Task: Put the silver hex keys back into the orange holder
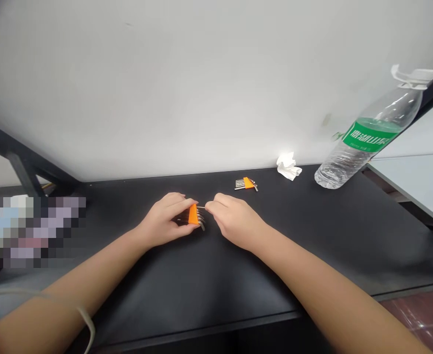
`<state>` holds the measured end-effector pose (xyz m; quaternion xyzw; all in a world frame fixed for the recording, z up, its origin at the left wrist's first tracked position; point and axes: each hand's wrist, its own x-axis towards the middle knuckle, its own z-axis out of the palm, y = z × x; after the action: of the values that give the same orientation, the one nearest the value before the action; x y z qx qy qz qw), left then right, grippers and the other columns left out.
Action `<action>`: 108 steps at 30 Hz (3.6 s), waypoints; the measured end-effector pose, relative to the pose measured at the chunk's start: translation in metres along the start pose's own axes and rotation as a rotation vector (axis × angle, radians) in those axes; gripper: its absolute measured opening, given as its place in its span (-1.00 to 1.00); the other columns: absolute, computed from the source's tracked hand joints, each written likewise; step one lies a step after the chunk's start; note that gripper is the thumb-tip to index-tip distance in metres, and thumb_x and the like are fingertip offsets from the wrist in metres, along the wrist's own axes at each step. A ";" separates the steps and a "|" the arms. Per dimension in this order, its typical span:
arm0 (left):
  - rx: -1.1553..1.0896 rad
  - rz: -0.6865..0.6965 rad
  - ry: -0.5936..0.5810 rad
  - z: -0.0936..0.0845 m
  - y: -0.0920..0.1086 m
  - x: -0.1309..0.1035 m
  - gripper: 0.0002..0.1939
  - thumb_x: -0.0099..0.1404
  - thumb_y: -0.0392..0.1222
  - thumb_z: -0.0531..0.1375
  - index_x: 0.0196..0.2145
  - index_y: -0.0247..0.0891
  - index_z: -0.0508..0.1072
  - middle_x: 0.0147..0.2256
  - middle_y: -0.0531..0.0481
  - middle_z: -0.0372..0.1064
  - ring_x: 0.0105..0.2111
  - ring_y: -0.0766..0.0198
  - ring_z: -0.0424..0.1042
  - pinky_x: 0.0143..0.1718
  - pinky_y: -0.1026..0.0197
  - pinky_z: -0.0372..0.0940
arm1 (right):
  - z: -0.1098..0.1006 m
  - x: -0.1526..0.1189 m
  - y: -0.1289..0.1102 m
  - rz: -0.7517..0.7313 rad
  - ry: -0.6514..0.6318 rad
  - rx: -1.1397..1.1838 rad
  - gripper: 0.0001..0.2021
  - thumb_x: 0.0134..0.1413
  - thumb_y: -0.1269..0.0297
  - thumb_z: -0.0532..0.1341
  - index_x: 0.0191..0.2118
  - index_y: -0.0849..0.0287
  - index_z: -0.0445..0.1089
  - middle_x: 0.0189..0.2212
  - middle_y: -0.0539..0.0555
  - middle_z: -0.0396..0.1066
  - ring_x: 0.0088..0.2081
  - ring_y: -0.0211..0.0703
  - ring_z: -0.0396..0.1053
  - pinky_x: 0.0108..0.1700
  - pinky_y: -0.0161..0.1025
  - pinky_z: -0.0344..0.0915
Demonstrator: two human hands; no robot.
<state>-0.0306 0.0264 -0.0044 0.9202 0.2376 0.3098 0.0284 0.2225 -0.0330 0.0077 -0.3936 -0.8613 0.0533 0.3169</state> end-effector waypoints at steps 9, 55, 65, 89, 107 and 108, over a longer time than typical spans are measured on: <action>-0.075 0.040 -0.004 0.001 -0.003 0.000 -0.53 0.26 -0.06 0.37 0.08 -0.18 0.43 -0.28 -0.03 0.48 -0.27 0.18 0.47 0.02 -0.01 0.35 | -0.002 -0.002 0.001 -0.041 -0.029 -0.035 -0.78 0.35 0.54 0.05 -0.19 0.18 0.42 -0.34 0.07 0.31 -0.37 -0.20 0.19 -0.32 -0.26 0.15; -0.082 0.014 0.067 0.002 0.010 0.002 -0.56 0.23 -0.13 0.37 0.05 -0.19 0.46 -0.21 -0.08 0.54 -0.13 0.11 0.54 -0.02 0.07 0.44 | -0.008 0.002 0.025 0.403 -0.199 0.150 -0.92 0.19 0.28 0.32 -0.27 0.16 0.46 -0.25 0.07 0.41 -0.24 -0.15 0.37 -0.19 -0.20 0.27; -0.095 -0.030 0.034 0.003 0.003 0.001 -0.53 0.25 -0.08 0.37 0.09 -0.18 0.48 -0.20 -0.08 0.55 -0.18 0.15 0.55 -0.06 0.10 0.44 | -0.006 0.003 0.012 0.389 -0.440 -0.291 -0.80 -0.02 0.52 0.25 -0.51 0.14 0.25 -0.41 0.10 0.39 -0.48 -0.18 0.27 -0.51 -0.24 -0.01; -0.091 0.052 -0.004 0.005 0.002 0.002 -0.54 0.26 -0.03 0.36 0.07 -0.18 0.44 -0.31 -0.03 0.49 -0.26 0.17 0.51 -0.04 0.01 0.43 | -0.006 0.000 0.001 0.057 -0.045 -0.002 -0.80 0.41 0.40 0.07 -0.19 0.18 0.43 -0.26 0.11 0.41 -0.32 -0.19 0.34 -0.27 -0.26 0.26; -0.069 0.166 0.003 -0.003 0.030 0.008 -0.56 0.27 -0.09 0.37 0.07 -0.12 0.40 -0.16 -0.04 0.56 -0.10 0.13 0.55 0.26 -0.14 0.23 | 0.003 0.011 -0.010 0.618 -0.204 1.243 -0.68 0.10 0.08 0.43 -0.35 0.17 0.34 -0.50 -0.07 0.36 -0.46 -0.28 0.28 -0.39 -0.30 0.24; -0.061 0.162 0.010 -0.002 0.030 0.008 -0.57 0.27 -0.09 0.36 0.06 -0.12 0.40 -0.18 -0.04 0.56 -0.13 0.15 0.56 0.25 -0.13 0.25 | 0.005 0.011 -0.009 0.637 -0.233 1.265 -0.66 0.14 0.04 0.39 -0.36 0.17 0.34 -0.52 -0.07 0.34 -0.49 -0.30 0.26 -0.41 -0.30 0.21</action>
<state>-0.0138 0.0033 0.0080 0.9336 0.1530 0.3225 0.0300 0.2080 -0.0310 0.0120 -0.3583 -0.5369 0.6739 0.3594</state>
